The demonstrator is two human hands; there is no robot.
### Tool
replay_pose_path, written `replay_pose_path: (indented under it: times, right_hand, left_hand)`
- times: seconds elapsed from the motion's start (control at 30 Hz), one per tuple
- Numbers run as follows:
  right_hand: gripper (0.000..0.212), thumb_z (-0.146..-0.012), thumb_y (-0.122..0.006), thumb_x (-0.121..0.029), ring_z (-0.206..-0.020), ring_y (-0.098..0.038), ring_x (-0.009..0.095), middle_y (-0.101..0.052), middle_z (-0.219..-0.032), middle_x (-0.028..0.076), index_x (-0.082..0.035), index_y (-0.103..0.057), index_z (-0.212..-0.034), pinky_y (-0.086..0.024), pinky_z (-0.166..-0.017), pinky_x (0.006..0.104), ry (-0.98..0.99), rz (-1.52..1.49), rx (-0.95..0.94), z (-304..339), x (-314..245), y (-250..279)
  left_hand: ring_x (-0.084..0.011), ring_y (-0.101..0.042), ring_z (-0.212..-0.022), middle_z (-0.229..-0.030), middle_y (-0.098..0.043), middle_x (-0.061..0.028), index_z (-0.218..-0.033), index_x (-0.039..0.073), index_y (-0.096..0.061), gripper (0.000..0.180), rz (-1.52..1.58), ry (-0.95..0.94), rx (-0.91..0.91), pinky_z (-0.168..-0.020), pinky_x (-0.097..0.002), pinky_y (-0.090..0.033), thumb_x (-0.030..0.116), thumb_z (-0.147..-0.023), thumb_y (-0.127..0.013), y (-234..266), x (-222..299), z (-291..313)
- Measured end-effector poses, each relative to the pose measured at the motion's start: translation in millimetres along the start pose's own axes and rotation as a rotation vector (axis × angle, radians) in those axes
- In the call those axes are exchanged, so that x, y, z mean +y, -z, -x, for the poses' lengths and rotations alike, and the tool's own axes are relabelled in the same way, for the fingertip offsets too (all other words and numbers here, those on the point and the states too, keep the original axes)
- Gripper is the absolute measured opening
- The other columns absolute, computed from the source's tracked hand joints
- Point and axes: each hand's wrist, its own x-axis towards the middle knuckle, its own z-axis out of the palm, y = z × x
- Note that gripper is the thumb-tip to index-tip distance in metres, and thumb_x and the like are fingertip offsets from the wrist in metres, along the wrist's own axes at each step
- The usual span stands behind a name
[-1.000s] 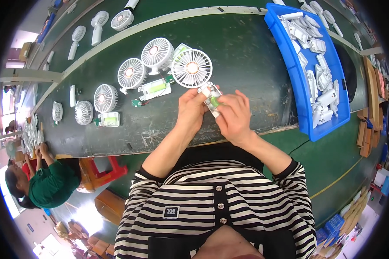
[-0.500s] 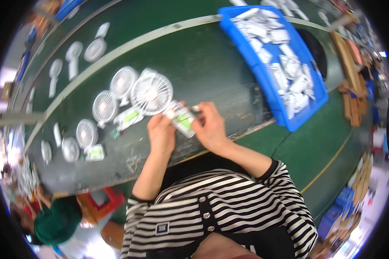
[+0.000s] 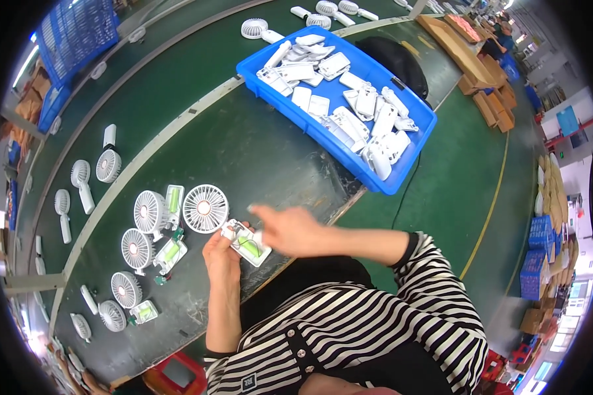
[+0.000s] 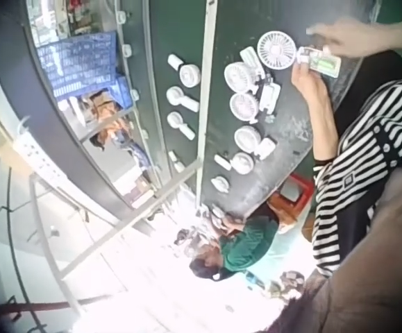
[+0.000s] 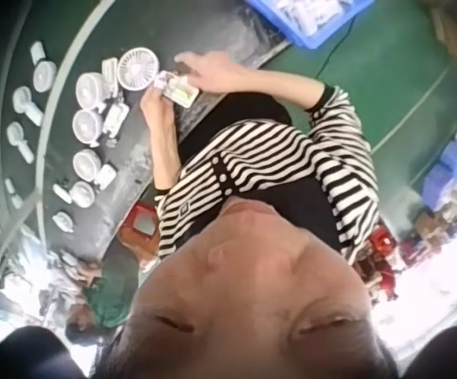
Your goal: The person assembles portable fans by connecting internal wiring and battery components, snapping plastic back covers from a tray onto the handles, and placing the assembled fans onto a conveyor track.
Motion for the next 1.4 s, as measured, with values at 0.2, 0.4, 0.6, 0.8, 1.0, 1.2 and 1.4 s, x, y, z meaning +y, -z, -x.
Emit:
replay_pose_path:
  times: [0.2,0.4,0.6,0.8,1.0,1.2,1.4]
  right_hand:
    - [0.031,-0.076,-0.054,-0.026,-0.07,-0.062,0.033,-0.063,-0.073,0.018,-0.003,-0.059,-0.096,-0.049,-0.065,0.0424,-0.339,0.453,0.72,-52,111,141]
    - [0.038,-0.074,-0.056,-0.033,-0.079,-0.062,0.034,-0.063,-0.084,0.021,0.003,-0.058,-0.086,-0.05,-0.07,0.0409,-0.532,0.675,0.572,-89,214,168]
    - [0.025,-0.08,-0.051,-0.024,-0.085,-0.06,0.036,-0.061,-0.091,0.021,-0.002,-0.055,-0.091,-0.048,-0.073,0.0446,-0.559,0.762,0.547,-93,222,170]
    - [0.027,-0.077,-0.047,-0.008,-0.083,-0.059,0.04,-0.06,-0.094,0.022,-0.003,-0.051,-0.103,-0.047,-0.072,0.0462,-0.335,0.789,0.76,-82,178,166]
    - [0.056,-0.068,-0.046,0.01,-0.089,-0.054,0.011,-0.059,-0.104,0.007,-0.005,-0.048,-0.122,-0.043,-0.077,0.0232,0.114,-0.489,0.289,-42,33,81]
    - [0.037,-0.073,-0.052,0.006,-0.082,-0.057,0.013,-0.06,-0.097,0.007,0.0,-0.055,-0.109,-0.046,-0.073,0.0243,-0.001,-0.796,-0.059,-33,0,-17]
    - [0.044,-0.069,-0.061,-0.004,-0.083,-0.057,0.02,-0.053,-0.1,0.011,0.0,-0.05,-0.112,-0.046,-0.072,0.0289,0.274,-0.148,0.058,-18,-25,-30]
  left_hand:
    - [-0.036,-0.059,-0.086,-0.095,-0.058,-0.0272,-0.1,-0.013,-0.049,0.025,-0.051,0.064,0.036,-0.079,-0.0434,-0.049,0.004,-0.082,-0.046,8,8,1]
    - [-0.031,-0.06,-0.084,-0.091,-0.06,-0.0218,-0.097,-0.013,-0.052,0.026,-0.005,0.096,0.006,-0.079,-0.0406,-0.048,0.007,-0.079,-0.054,18,0,3]
    - [-0.0292,-0.061,-0.084,-0.091,-0.061,-0.02,-0.096,-0.011,-0.055,0.026,0.069,0.19,0.018,-0.077,-0.039,-0.05,0.011,-0.081,-0.055,15,3,12]
    - [-0.0211,-0.063,-0.079,-0.089,-0.063,-0.0125,-0.097,-0.004,-0.057,0.019,0.026,0.184,0.048,-0.068,-0.0347,-0.052,0.008,-0.082,-0.054,14,3,6]
    - [-0.0208,-0.062,-0.081,-0.09,-0.063,-0.0124,-0.098,-0.005,-0.056,0.021,0.065,0.174,0.057,-0.072,-0.034,-0.051,0.008,-0.082,-0.054,20,6,6]
    - [-0.021,-0.062,-0.079,-0.09,-0.061,-0.0116,-0.1,-0.006,-0.055,0.025,0.08,0.179,0.096,-0.07,-0.0334,-0.051,0.008,-0.08,-0.053,13,-2,13]
    - [-0.0203,-0.062,-0.077,-0.088,-0.061,-0.012,-0.099,-0.005,-0.056,0.024,0.116,0.155,0.127,-0.067,-0.0325,-0.052,0.005,-0.079,-0.051,14,-3,18]
